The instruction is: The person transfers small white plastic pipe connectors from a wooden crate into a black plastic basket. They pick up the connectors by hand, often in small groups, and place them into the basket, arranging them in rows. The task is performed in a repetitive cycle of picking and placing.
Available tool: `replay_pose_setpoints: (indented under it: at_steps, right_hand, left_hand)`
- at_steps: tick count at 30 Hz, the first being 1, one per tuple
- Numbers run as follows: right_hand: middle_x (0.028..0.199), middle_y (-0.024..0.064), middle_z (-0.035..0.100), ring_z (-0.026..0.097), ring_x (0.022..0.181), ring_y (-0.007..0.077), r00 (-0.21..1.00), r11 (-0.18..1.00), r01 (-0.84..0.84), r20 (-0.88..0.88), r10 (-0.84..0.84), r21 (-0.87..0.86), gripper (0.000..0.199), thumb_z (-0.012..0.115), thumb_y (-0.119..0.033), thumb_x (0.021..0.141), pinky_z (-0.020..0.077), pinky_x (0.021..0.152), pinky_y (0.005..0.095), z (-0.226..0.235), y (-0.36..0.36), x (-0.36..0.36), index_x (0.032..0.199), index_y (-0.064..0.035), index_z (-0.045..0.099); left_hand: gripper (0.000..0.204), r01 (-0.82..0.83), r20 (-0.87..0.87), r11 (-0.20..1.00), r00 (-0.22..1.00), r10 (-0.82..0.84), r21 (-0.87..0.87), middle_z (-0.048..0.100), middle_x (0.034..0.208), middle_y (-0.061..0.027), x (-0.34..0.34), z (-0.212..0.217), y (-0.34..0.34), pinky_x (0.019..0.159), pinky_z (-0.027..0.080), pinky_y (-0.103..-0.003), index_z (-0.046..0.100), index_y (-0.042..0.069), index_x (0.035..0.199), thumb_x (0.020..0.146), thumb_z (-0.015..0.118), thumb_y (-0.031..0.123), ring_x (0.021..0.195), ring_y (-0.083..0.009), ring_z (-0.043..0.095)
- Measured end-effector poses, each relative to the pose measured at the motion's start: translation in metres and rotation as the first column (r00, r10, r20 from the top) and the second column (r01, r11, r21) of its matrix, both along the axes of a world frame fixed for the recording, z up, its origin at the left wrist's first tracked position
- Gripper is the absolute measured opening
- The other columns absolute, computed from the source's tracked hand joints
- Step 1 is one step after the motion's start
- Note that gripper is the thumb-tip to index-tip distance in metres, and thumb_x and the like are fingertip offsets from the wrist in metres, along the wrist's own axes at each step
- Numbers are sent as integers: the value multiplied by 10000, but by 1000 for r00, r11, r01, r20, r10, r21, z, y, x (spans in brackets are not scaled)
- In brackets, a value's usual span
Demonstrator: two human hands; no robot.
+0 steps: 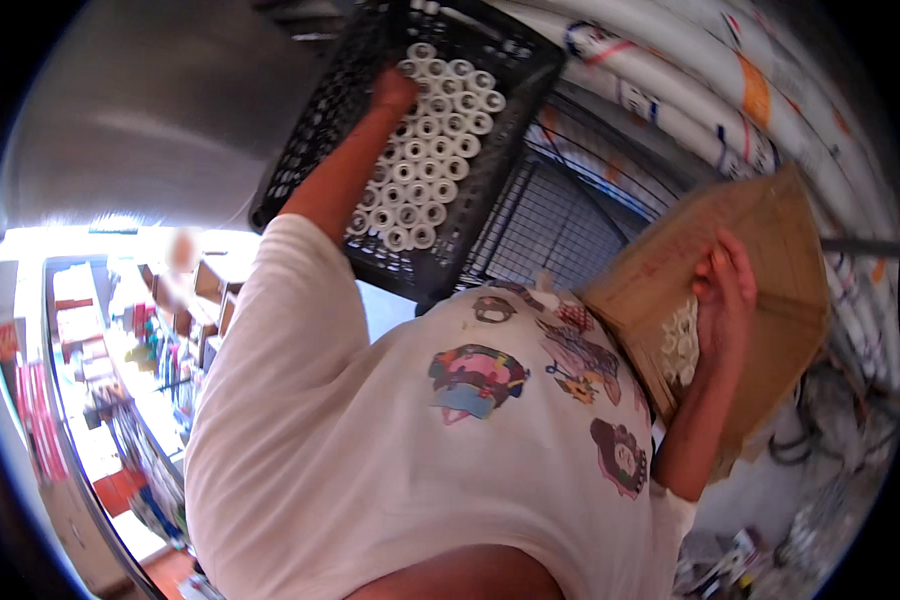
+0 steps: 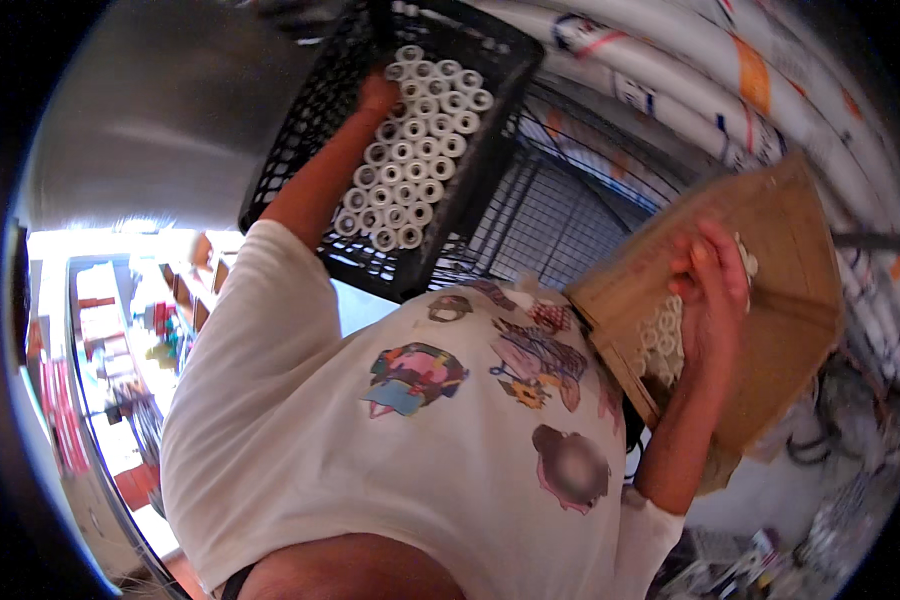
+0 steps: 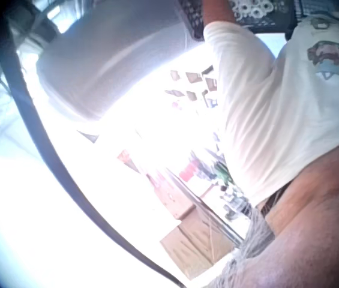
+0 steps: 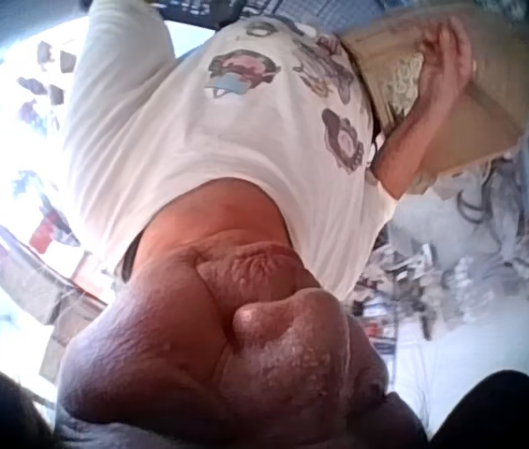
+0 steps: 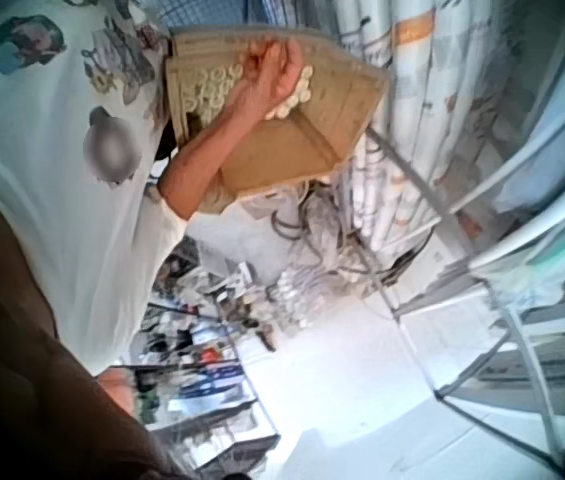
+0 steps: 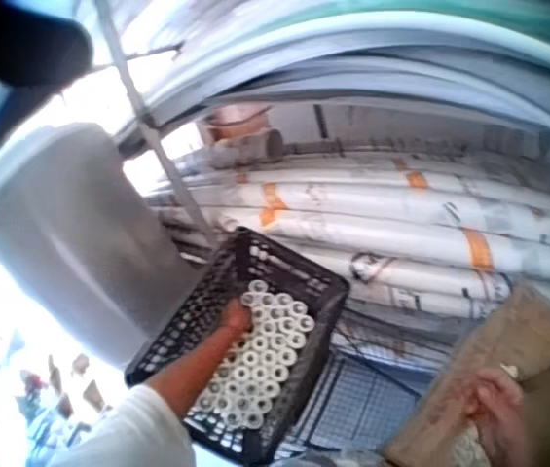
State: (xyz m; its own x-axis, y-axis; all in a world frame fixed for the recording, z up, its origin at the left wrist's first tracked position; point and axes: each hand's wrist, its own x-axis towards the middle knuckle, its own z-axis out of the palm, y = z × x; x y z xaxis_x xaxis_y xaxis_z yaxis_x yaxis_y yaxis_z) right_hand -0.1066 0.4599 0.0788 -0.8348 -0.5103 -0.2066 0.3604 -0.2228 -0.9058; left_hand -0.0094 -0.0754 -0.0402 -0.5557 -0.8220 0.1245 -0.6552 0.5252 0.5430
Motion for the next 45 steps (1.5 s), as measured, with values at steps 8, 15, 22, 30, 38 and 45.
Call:
replay_pose_setpoints:
  at_steps: [8, 15, 22, 30, 38, 45]
  right_hand:
    - [956, 80, 607, 590, 759, 101, 977, 974, 193, -63, -202, -122, 278, 530, -133, 877, 484, 626, 218, 13, 23, -23, 1133, -23, 523]
    - [986, 82, 605, 585, 839, 122, 940, 946, 323, -127, -318, 21, 302, 550, -149, 869, 484, 720, 242, 19, 55, -49, 1143, -24, 525]
    - [1023, 92, 600, 588, 913, 145, 924, 916, 379, -101, -367, 131, 269, 528, -128, 876, 482, 755, 245, 0, 74, -75, 1126, -32, 539]
    - [910, 15, 630, 605, 808, 127, 982, 856, 188, -120, -148, 481, 216, 548, -106, 845, 496, 657, 256, -121, 109, -121, 1054, -121, 602]
    - [948, 98, 635, 615, 856, 226, 815, 439, 269, -446, 371, 857, 381, 600, -42, 716, 482, 752, 324, -180, 124, -99, 1083, -144, 603]
    - [1139, 132, 543, 552, 1024, 262, 779, 475, 165, -410, 475, 864, 423, 562, 23, 713, 436, 863, 329, -171, 109, -86, 1112, -115, 573]
  left_hand:
    - [737, 37, -25, 952, 999, -46, -305, 432, 1185, -268, -12, 17, 6, 992, 271, -461, 366, 11, 1242, 618, 671, 257, 1133, -425, 368]
    - [754, 281, -144, 907, 930, -338, -313, 441, 1168, -254, -25, 49, 27, 965, 307, -443, 355, -9, 1264, 669, 718, 278, 1116, -388, 400]
    - [675, 588, -412, 809, 738, -534, 5, 363, 1320, -192, -19, 99, 129, 965, 357, -339, 321, 10, 1316, 765, 684, 157, 1221, -259, 368]
    - [638, 673, -426, 713, 714, -555, 198, 358, 1330, -169, -9, 94, 183, 952, 376, -323, 292, 58, 1340, 802, 635, 76, 1242, -229, 338]
    - [640, 647, -381, 714, 752, -538, 269, 397, 1299, -154, -11, 82, 185, 938, 380, -343, 307, 85, 1333, 795, 655, 108, 1211, -239, 377]
    - [638, 654, -409, 691, 747, -524, 308, 414, 1288, -153, -9, 83, 189, 929, 393, -355, 305, 96, 1337, 803, 653, 136, 1206, -245, 384]
